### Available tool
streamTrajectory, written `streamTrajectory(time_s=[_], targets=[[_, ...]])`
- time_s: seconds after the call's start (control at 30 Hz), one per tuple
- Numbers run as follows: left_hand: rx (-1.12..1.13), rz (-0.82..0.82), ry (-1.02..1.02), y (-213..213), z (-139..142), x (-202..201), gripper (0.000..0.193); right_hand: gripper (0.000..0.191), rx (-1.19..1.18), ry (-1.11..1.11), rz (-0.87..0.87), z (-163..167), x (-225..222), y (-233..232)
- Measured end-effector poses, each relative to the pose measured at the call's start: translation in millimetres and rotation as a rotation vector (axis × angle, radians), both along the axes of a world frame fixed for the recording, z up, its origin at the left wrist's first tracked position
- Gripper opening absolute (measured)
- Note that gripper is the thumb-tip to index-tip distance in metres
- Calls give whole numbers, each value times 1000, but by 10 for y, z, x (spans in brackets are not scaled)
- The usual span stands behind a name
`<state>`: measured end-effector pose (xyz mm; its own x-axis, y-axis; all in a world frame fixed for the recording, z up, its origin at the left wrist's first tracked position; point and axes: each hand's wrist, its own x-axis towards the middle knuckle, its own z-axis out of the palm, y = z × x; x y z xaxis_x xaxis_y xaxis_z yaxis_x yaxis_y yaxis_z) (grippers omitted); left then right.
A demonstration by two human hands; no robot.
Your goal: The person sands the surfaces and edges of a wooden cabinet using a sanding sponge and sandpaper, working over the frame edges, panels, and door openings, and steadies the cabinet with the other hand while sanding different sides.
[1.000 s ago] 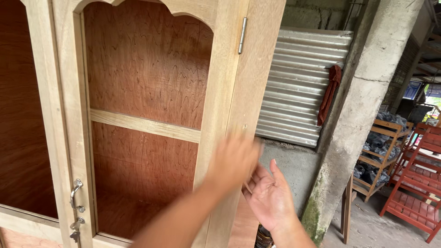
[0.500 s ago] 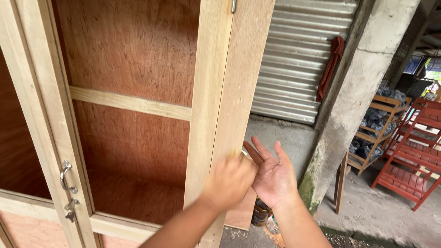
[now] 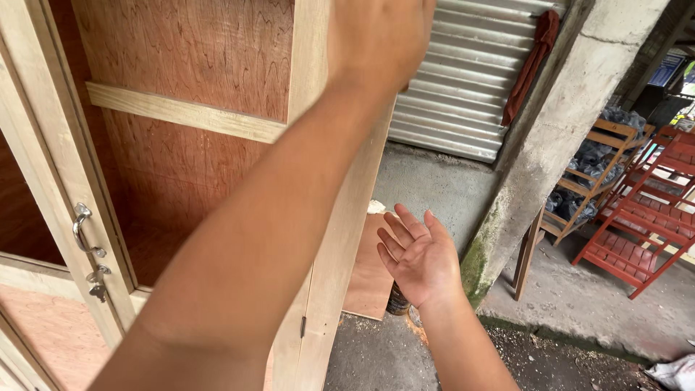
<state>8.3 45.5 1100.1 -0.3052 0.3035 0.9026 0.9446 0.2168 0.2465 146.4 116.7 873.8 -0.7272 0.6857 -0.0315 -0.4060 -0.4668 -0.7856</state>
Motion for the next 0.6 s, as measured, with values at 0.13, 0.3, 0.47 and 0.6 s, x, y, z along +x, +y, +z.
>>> streamTrajectory(time_s=[0.13, 0.3, 0.47, 0.6], targets=[[359, -8, 517, -72, -1381, -17, 17, 64, 45, 2, 17, -70, -104, -42], [17, -64, 668, -568, -3490, -125, 35, 70, 215, -16, 118, -203, -267, -193], [69, -169, 607, -567, -3505, -306, 31, 72, 341, -64, 166, -159, -319, -305], [158, -17, 461, -456, -2054, -340, 22, 72, 476, -44, 154, 35, -349, -357]])
